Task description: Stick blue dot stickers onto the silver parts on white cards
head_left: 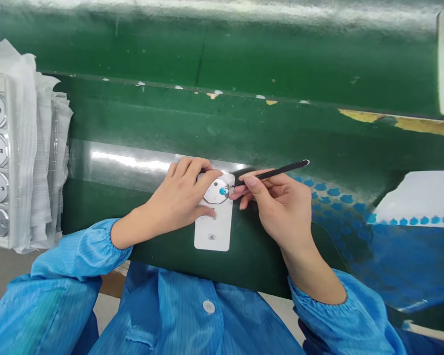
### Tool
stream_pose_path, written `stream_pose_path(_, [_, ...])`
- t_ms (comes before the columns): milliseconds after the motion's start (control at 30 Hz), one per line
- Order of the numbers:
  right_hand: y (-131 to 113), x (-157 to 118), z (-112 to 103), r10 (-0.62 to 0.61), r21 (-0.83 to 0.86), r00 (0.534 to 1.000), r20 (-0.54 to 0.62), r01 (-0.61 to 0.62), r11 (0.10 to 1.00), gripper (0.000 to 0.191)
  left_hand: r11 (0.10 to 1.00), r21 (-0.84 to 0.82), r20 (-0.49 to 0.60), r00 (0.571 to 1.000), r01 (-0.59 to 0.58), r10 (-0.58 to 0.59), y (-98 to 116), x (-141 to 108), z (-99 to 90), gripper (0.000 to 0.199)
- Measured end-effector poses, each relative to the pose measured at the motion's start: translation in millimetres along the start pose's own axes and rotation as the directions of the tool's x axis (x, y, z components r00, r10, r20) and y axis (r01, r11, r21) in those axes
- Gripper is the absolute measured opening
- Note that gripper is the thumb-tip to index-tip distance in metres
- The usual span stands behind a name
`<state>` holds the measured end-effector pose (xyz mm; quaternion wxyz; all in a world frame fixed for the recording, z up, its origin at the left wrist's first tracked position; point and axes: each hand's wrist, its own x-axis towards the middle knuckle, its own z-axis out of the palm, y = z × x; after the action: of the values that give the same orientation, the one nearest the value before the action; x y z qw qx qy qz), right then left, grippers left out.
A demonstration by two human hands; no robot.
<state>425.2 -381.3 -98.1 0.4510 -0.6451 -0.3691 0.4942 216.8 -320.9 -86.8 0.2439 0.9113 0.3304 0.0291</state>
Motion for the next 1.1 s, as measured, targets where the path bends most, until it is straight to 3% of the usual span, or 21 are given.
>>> stream_pose_path(1100, [2.7,1.5,0.4,-0.027,0.015,1.000,0.007,0.027,1.000,0.024,1.000,-0.023,0.014,1.000,-0.016,0.016,-2.9,0.4,-1.8,0.075])
